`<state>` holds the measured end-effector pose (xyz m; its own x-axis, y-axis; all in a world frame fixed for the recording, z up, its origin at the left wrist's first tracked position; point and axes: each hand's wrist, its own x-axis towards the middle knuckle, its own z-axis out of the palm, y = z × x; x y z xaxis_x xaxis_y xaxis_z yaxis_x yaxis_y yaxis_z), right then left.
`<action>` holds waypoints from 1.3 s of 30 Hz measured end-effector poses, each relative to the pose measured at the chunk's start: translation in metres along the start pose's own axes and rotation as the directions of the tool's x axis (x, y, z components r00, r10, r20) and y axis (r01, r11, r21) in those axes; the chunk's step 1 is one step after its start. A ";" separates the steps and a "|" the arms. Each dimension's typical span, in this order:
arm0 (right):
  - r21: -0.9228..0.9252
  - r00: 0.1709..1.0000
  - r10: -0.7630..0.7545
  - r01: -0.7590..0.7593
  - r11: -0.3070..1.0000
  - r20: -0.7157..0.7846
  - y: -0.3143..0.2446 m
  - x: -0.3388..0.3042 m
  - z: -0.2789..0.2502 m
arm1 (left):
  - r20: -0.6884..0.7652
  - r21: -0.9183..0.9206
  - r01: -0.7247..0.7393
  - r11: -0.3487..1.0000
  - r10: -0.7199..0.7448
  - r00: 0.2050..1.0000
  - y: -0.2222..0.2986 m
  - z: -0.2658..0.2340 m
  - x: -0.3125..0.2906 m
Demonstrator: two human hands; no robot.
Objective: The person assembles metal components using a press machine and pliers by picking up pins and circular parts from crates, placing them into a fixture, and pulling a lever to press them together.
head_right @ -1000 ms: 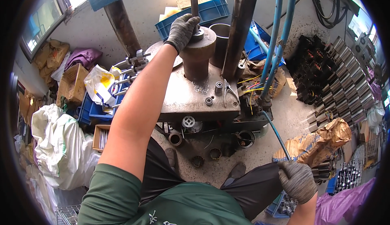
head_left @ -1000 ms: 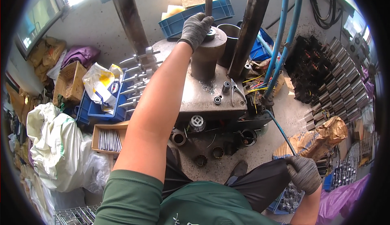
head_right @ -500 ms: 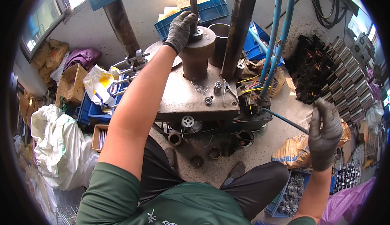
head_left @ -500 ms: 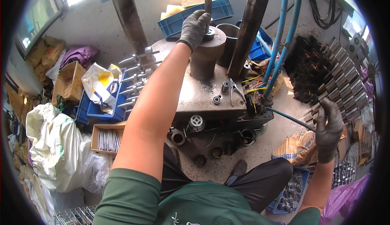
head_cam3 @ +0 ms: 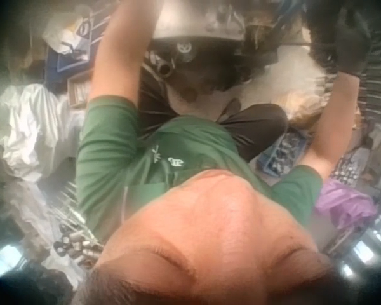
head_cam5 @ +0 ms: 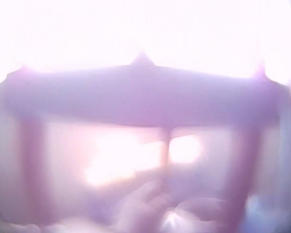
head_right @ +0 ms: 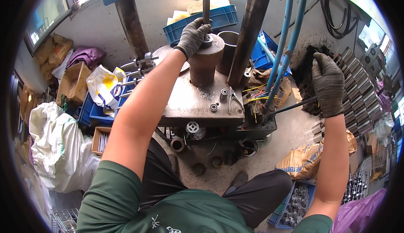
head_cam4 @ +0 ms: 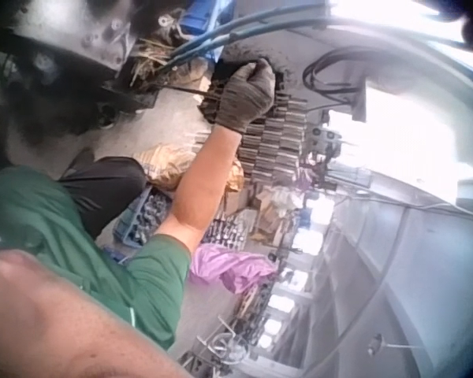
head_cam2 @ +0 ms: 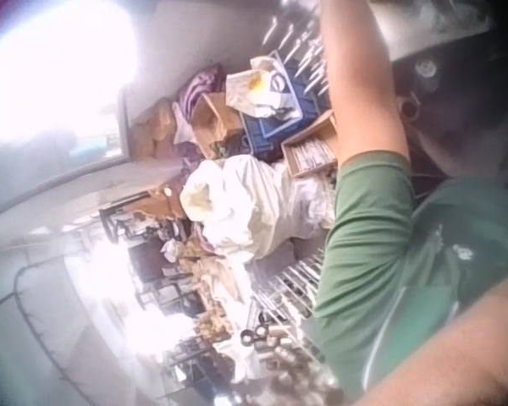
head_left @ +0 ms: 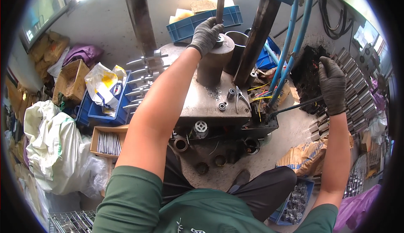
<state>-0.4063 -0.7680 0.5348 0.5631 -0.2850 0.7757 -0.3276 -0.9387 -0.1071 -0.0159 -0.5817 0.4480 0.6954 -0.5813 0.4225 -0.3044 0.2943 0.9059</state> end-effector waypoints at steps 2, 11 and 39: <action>0.001 0.999 -0.024 0.024 1.000 -0.040 0.003 -0.002 0.002 | 0.017 -0.021 -0.003 1.000 0.003 1.000 0.001 -0.001 0.001; -0.211 0.952 -0.295 0.306 0.928 0.084 -0.034 -0.049 -0.056 | 0.072 0.136 -0.646 0.751 0.643 0.762 0.032 0.026 -0.118; 0.568 0.837 -0.182 -0.175 0.804 0.515 -0.129 -0.168 0.147 | 0.179 -0.504 0.824 0.257 -0.903 0.391 -0.092 0.025 -0.279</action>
<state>-0.3476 -0.6274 0.3268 0.9222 -0.1674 0.3486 0.0694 -0.8152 -0.5750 -0.1980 -0.4657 0.2481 0.4304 -0.6289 -0.6475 0.8230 -0.0211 0.5676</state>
